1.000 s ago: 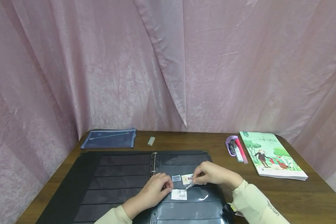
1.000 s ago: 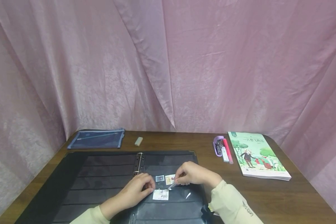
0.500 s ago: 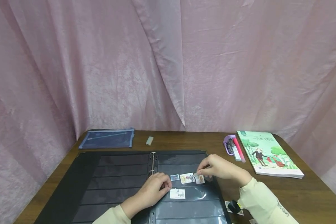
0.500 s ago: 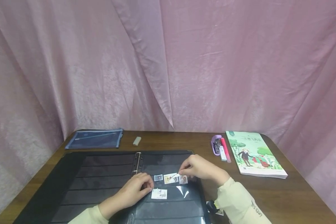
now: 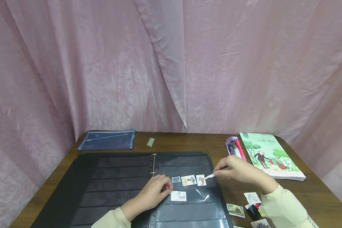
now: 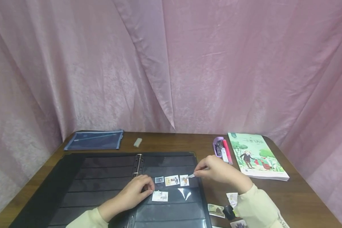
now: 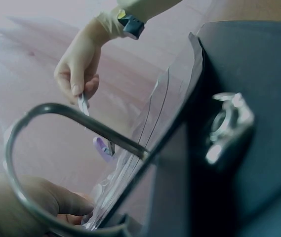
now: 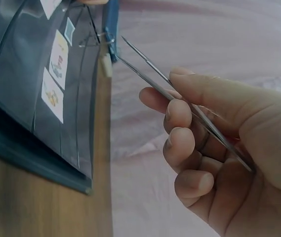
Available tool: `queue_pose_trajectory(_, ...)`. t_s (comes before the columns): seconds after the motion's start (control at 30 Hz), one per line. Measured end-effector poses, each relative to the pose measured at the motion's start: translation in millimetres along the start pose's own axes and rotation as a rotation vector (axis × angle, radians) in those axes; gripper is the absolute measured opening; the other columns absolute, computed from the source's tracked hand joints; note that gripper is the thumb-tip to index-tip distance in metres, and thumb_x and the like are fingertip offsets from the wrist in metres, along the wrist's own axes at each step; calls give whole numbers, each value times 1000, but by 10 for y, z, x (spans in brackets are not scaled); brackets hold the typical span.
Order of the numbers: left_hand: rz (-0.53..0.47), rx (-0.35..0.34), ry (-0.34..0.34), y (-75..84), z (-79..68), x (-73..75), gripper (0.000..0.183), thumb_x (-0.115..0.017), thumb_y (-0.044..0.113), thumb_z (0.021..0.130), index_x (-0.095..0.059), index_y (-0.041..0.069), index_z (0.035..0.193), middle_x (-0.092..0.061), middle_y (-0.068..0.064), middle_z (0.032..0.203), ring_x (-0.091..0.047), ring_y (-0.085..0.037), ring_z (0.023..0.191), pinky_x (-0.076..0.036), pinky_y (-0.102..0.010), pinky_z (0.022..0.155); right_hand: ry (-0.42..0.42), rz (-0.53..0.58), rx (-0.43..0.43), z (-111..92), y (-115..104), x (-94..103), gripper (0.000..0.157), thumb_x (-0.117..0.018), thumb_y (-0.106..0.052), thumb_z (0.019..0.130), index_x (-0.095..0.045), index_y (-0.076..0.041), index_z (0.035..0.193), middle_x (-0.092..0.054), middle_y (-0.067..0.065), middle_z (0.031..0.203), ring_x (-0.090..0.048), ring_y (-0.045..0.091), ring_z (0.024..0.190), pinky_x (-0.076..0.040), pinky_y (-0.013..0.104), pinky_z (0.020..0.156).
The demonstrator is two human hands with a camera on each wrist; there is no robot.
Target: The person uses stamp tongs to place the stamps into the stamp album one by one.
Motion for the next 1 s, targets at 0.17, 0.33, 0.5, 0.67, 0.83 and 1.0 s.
queue_pose_trajectory(0.17, 3, 0, 1, -7, -5, -6, 16, -67, 16, 77, -55, 25, 74, -47, 17, 70, -43, 1, 70, -35, -20, 70, 23, 5, 1, -184, 22, 71, 17, -60, -28, 84, -69, -14, 85, -59, -6, 68, -50, -2, 54, -44, 20, 50)
queue_pose_trajectory(0.33, 7, -8, 12, 3, -1, 13, 16, -67, 16, 77, -55, 25, 73, -47, 17, 70, -43, 2, 70, -35, -20, 70, 29, 23, 5, -364, 86, 111, 17, -58, -27, 86, -68, -13, 87, -57, -7, 66, -49, -3, 54, -44, 20, 50)
queue_pose_trajectory(0.5, 9, -23, 21, 31, 0, 32, 15, -67, 14, 76, -55, 23, 74, -48, 16, 69, -43, 2, 70, -35, -20, 69, 40, 5, 7, -537, 178, 127, 16, -57, -25, 87, -68, -13, 88, -59, -10, 71, -49, -5, 57, -44, 20, 50)
queue_pose_trajectory(0.67, -1, -41, 29, 49, -1, 36, 15, -68, 12, 76, -56, 21, 74, -49, 13, 69, -43, 1, 70, -35, -21, 69, 64, -38, 3, -715, 278, 120, 13, -57, -24, 87, -68, -17, 88, -67, -7, 82, -52, -8, 69, -45, 19, 56)
queue_pose_trajectory(0.83, 1, -40, 32, 38, 7, 20, 15, -68, 12, 75, -56, 21, 73, -49, 13, 69, -45, -1, 70, -35, -21, 70, 76, -22, -12, -903, 387, 69, 11, -57, -22, 87, -67, -17, 88, -66, -9, 81, -51, -8, 68, -44, 19, 55)
queue_pose_trajectory(1.0, 21, -32, 39, 18, 18, 43, 15, -68, 14, 75, -56, 22, 73, -49, 14, 69, -45, 0, 70, -36, -21, 70, 92, 33, -24, -1041, 486, -3, 9, -58, -18, 86, -66, -14, 87, -63, -11, 71, -50, -6, 59, -42, 18, 48)
Point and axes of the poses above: each hand's wrist, its own z-axis towards the middle knuckle, its own x-axis out of the back of the hand, y = z × x, the point moved 10 cm from there along z, towards the middle knuckle
